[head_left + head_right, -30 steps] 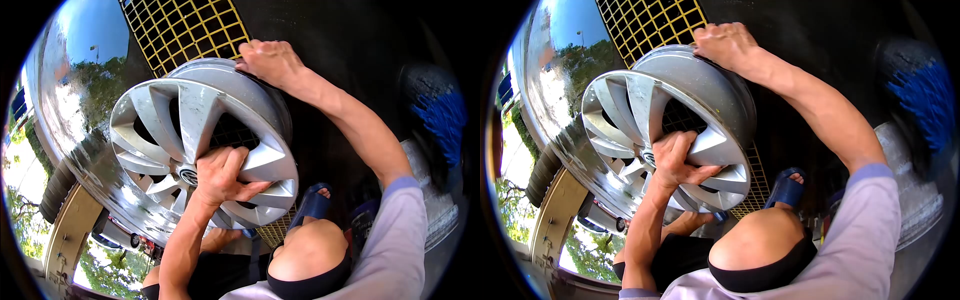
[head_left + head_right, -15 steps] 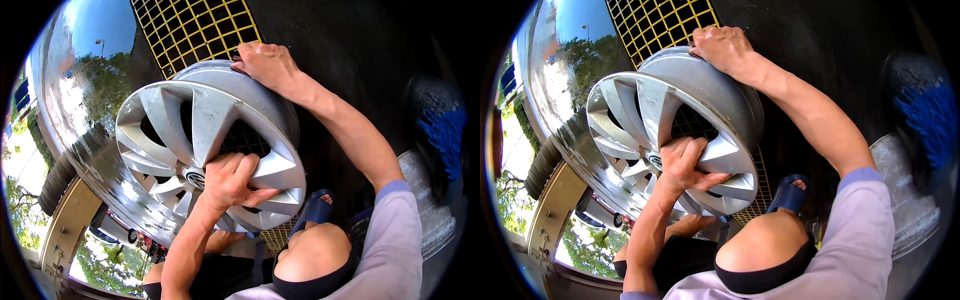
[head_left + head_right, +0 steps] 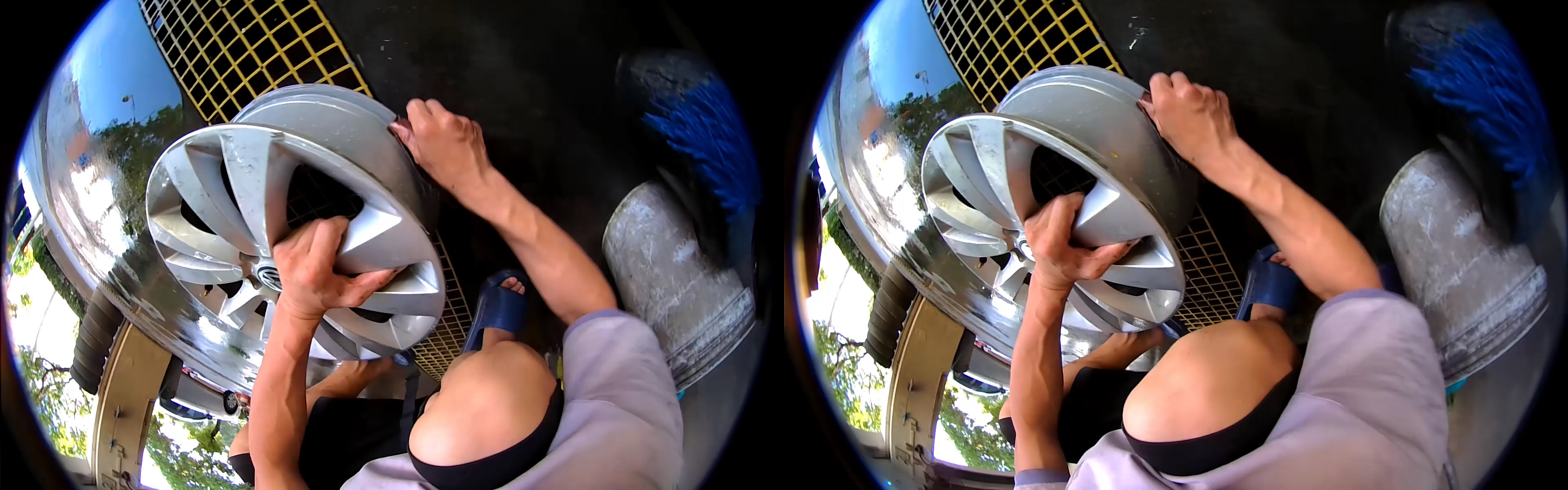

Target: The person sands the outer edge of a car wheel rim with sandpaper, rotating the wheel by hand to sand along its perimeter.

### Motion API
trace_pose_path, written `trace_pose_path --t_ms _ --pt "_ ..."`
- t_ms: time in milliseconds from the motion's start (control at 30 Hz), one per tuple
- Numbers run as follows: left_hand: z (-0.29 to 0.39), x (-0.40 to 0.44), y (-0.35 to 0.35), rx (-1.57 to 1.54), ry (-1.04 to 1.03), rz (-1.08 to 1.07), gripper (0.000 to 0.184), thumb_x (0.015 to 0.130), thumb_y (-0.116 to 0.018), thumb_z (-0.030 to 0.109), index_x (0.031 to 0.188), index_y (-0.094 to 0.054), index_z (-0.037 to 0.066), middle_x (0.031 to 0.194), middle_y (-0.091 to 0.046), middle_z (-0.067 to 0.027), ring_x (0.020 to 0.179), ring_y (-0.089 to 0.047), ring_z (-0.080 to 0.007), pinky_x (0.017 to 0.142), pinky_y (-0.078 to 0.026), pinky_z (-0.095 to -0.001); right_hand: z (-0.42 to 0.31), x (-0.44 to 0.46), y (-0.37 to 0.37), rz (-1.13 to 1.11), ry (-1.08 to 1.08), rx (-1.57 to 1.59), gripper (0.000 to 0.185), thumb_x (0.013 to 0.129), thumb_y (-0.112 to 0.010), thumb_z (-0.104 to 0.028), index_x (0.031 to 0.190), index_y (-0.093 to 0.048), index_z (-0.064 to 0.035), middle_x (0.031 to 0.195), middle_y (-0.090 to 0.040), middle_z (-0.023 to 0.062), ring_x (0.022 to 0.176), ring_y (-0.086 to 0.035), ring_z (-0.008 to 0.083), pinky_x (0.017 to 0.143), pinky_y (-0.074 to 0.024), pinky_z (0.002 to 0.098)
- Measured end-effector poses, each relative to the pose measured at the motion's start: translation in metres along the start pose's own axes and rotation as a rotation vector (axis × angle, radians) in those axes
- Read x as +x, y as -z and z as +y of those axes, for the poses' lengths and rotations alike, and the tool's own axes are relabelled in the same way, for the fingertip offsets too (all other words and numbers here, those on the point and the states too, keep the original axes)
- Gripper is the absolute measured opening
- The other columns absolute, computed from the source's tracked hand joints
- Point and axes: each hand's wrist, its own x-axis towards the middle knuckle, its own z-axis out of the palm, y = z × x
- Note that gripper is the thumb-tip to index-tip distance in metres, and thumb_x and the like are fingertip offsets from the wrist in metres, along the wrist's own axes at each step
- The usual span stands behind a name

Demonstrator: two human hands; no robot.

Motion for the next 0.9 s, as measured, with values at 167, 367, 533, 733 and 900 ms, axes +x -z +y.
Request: trace_pose_path --t_ms 167,367,533,733,900 --pt "-0.001 -0.003 -0.001 0.014 0.008 -0.021 0.058 0.064 -0.089 0.042 0.09 -0.063 -0.002 0.069 -0.061 -0.0124 0.058 -0.062 -0.0273 0.056 -0.051 -0.0329 -0.011 -0.022 -0.016 0.16 -0.177 0.053 0.029 0.091 -0.069 -0.032 0.088 -0.058 -0.0052 0.078 -0.065 0.0145 0.074 -0.072 0.0332 0.055 -0.0583 0.0421" --pt "0.003 -0.005 -0.002 -0.007 0.064 -0.047 0.057 0.065 -0.089 0.039 0.091 -0.062 -0.003 0.067 -0.062 -0.0138 0.057 -0.064 -0.0263 0.055 -0.051 -0.0318 -0.004 -0.017 -0.028 0.321 -0.049 0.066 0.03 0.091 -0.069 -0.032 0.087 -0.057 -0.005 0.075 -0.063 0.0129 0.073 -0.072 0.0327 0.054 -0.0589 0.0426" --pt "0.005 -0.004 -0.002 -0.03 0.057 -0.052 0.048 0.068 -0.082 0.028 0.098 -0.062 -0.004 0.075 -0.07 -0.0143 0.066 -0.07 -0.0231 0.062 -0.054 -0.0307 0.0 -0.124 -0.039 0.229 -0.297 0.138 0.032 0.092 -0.069 -0.034 0.082 -0.057 -0.006 0.069 -0.062 0.0133 0.057 -0.068 0.0352 0.048 -0.0564 0.0443" --pt "0.009 -0.005 0.0 -0.002 0.132 -0.084 0.047 0.069 -0.084 0.028 0.098 -0.063 -0.003 0.076 -0.071 -0.0135 0.066 -0.07 -0.0214 0.062 -0.054 -0.0303 0.0 -0.01 -0.028 0.232 -0.293 0.107 0.032 0.097 -0.06 -0.035 0.086 -0.06 -0.0045 0.077 -0.068 0.017 0.067 -0.071 0.0374 0.055 -0.0588 0.0446" --pt "0.003 -0.004 -0.001 -0.01 0.074 -0.053 0.047 0.069 -0.084 0.027 0.098 -0.064 -0.003 0.076 -0.071 -0.0136 0.067 -0.07 -0.0217 0.062 -0.054 -0.0301 0.011 -0.068 -0.027 0.274 -0.232 0.135 0.033 0.092 -0.068 -0.035 0.085 -0.059 -0.0042 0.076 -0.066 0.0148 0.064 -0.07 0.0351 0.053 -0.0585 0.041"
